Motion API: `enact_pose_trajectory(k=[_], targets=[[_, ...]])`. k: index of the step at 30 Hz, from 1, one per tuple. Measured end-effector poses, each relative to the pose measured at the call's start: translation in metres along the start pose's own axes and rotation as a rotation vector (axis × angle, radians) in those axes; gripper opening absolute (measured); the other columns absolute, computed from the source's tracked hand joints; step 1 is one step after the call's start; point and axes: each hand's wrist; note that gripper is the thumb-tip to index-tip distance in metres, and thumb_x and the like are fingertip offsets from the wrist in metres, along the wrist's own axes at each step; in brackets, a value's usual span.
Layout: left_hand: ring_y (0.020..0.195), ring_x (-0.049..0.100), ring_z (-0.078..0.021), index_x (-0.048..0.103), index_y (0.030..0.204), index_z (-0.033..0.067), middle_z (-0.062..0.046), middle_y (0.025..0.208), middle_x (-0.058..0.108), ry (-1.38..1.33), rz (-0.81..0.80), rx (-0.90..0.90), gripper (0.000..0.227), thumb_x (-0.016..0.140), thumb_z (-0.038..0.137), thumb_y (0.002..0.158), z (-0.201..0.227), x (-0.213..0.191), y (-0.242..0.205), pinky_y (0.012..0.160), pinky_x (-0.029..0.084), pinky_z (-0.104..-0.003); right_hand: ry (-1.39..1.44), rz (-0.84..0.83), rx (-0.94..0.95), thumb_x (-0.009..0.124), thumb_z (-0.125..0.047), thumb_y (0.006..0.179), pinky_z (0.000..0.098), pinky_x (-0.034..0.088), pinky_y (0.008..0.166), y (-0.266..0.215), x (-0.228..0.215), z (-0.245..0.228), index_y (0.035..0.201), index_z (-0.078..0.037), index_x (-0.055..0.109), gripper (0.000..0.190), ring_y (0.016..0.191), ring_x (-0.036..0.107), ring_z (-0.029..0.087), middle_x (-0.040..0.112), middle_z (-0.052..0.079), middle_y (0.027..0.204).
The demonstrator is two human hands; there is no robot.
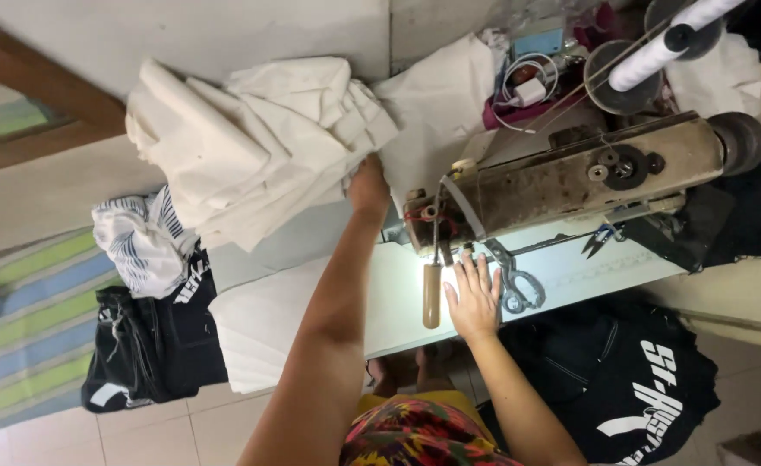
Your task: The person folds a large piece of white fabric on a table and then uses scissors to cut it into smaller rectangular pieces. The person repeatedly folds the fabric and cuts it, stacking the cut pieces on the table.
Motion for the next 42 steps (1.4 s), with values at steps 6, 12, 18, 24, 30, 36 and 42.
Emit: enact_pose_trajectory(k=[6,12,18,24,30,36,42], targets=[[0.134,0.051,-0.0364,0.047,0.131,-0.0032,-0.03,0.136,0.054,-1.034,0.469,0.254,0.025,0.055,0.007,0.11,0.014,-0.097,-0.007,0.116,0.037,-0.051,0.021,0.014,0.0,0.048,-0.053,0.101,0.0574,0.015,0.127,0.0,0.003,0.001,0.145,-0.025,0.052,0.052,0.158,0.026,0.024,0.044,-0.002,0.161],[0.059,0.051,-0.0129,0.067,0.104,0.0067,-0.003,0.07,0.057,-0.698,0.585,0.455,0.007,0.066,0.013,0.105,0.003,-0.261,-0.094,0.065,0.052,-0.027,0.009,0.137,-0.067,0.063,-0.043,0.093,0.0604,0.02,0.125,-0.002,0.015,0.006,0.143,-0.019,0.057,0.055,0.154,0.035,0.03,0.049,0.005,0.159],[0.085,0.076,-0.0225,0.055,0.078,0.0129,0.001,0.107,0.078,-0.313,0.396,0.586,0.024,0.063,0.006,0.099,0.014,-0.335,-0.238,0.069,0.056,-0.034,0.698,0.181,-0.474,0.058,-0.01,0.098,0.0499,0.042,0.112,-0.035,0.001,-0.056,0.134,-0.002,0.063,0.037,0.129,0.058,0.039,0.063,0.018,0.135],[0.067,0.07,-0.0279,0.064,0.113,0.0126,-0.008,0.078,0.067,-0.457,0.452,0.146,0.014,0.06,0.022,0.104,0.006,-0.307,-0.305,0.05,0.057,-0.039,0.688,-0.378,-0.218,0.081,-0.042,0.08,0.0578,0.058,0.085,-0.004,-0.128,-0.227,0.146,-0.013,0.047,0.079,0.107,0.07,0.044,0.049,0.012,0.144],[0.114,0.065,-0.0265,0.057,0.138,0.0016,-0.019,0.128,0.065,1.374,0.401,-0.578,0.038,0.042,0.016,0.106,-0.091,-0.338,-0.328,0.095,0.049,-0.037,0.524,-0.039,-0.178,0.066,-0.014,0.093,0.0507,0.063,0.074,0.05,-0.08,-0.228,0.123,-0.024,0.067,0.031,0.084,0.075,0.038,0.058,0.002,0.128],[0.095,0.055,-0.0152,0.041,0.098,0.0082,-0.009,0.099,0.051,-1.129,1.043,-0.588,0.017,0.052,0.02,0.102,-0.174,-0.32,-0.382,0.074,0.047,-0.034,0.294,0.046,-0.088,0.056,-0.005,0.084,0.0497,0.048,0.044,0.003,-0.072,-0.117,0.137,-0.033,0.057,0.059,0.057,0.059,0.043,0.052,0.018,0.137],[0.129,0.054,-0.0493,0.036,0.154,0.0305,-0.032,0.153,0.038,-1.198,0.479,-0.59,0.064,0.045,-0.006,0.102,-0.256,-0.223,-0.395,0.102,0.051,-0.06,0.229,-0.404,0.27,0.049,-0.04,0.104,0.0537,0.056,0.092,-0.032,0.064,-0.015,0.138,-0.029,0.065,0.039,0.11,0.072,0.035,0.075,0.014,0.114]])
Point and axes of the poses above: each hand's wrist, its own y-axis towards the middle knuckle, its own x-axis out of the palm, z = x × y
